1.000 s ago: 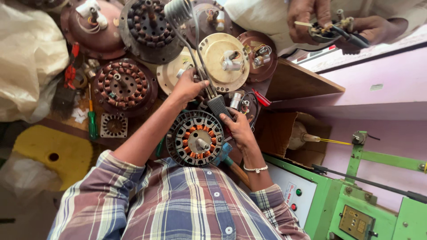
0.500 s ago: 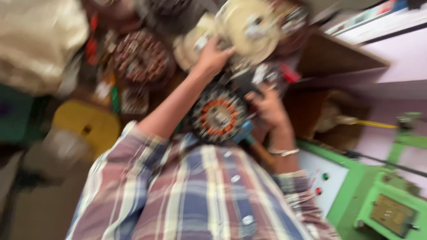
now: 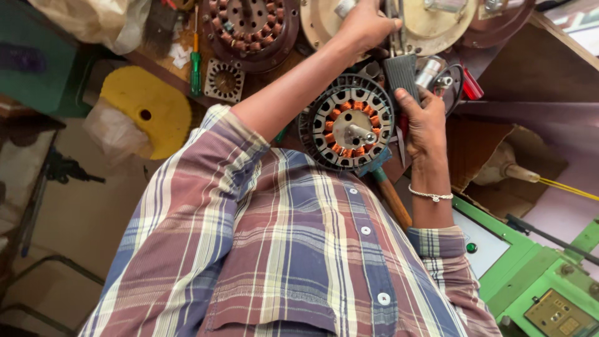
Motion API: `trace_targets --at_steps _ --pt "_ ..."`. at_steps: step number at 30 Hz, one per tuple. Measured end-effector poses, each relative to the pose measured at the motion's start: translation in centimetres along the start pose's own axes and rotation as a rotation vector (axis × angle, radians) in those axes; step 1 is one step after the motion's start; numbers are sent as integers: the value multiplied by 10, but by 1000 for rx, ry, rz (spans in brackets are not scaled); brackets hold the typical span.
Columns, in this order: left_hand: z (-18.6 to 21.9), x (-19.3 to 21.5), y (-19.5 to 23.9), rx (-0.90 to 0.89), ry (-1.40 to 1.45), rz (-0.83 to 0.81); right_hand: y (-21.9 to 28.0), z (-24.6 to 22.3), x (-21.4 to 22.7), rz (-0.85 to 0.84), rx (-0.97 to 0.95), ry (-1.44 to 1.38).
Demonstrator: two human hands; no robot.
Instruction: The person uses a hammer and screwdriver to adjust and secure parts of an electrical component on a cluttered workbench. They manipulate wires and a small black box, then use a hammer to tap the assembly into place.
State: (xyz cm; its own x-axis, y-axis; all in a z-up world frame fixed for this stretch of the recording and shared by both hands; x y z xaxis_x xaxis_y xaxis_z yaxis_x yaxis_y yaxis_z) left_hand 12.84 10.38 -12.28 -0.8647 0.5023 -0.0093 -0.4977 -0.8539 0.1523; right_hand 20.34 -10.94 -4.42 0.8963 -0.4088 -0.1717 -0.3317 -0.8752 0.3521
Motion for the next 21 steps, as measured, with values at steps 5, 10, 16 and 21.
trace_targets --at_steps 5,10,16,21 --pt "-3 5 -5 77 40 -71 -11 14 -2 49 24 92" --pt "1 13 -4 155 39 -99 -16 28 -6 81 9 136" --pt "22 11 -2 39 -114 -52 -20 39 8 -98 -142 -180" --pt "34 5 3 160 47 -100 -24 32 31 -119 -196 -250"
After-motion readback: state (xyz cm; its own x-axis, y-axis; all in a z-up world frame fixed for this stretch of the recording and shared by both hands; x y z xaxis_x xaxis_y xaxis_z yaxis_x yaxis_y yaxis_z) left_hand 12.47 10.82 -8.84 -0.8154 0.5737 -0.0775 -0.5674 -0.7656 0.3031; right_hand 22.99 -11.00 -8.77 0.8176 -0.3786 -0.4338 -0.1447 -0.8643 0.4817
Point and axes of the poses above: each hand's wrist, its own y-axis away from the middle knuckle, its own x-axis out of the back of the hand, z = x × y, the point moved 8 cm from there along -y, towards the middle knuckle, and after that the axes turned 2 degrees about -z, right-handed, at the moved point
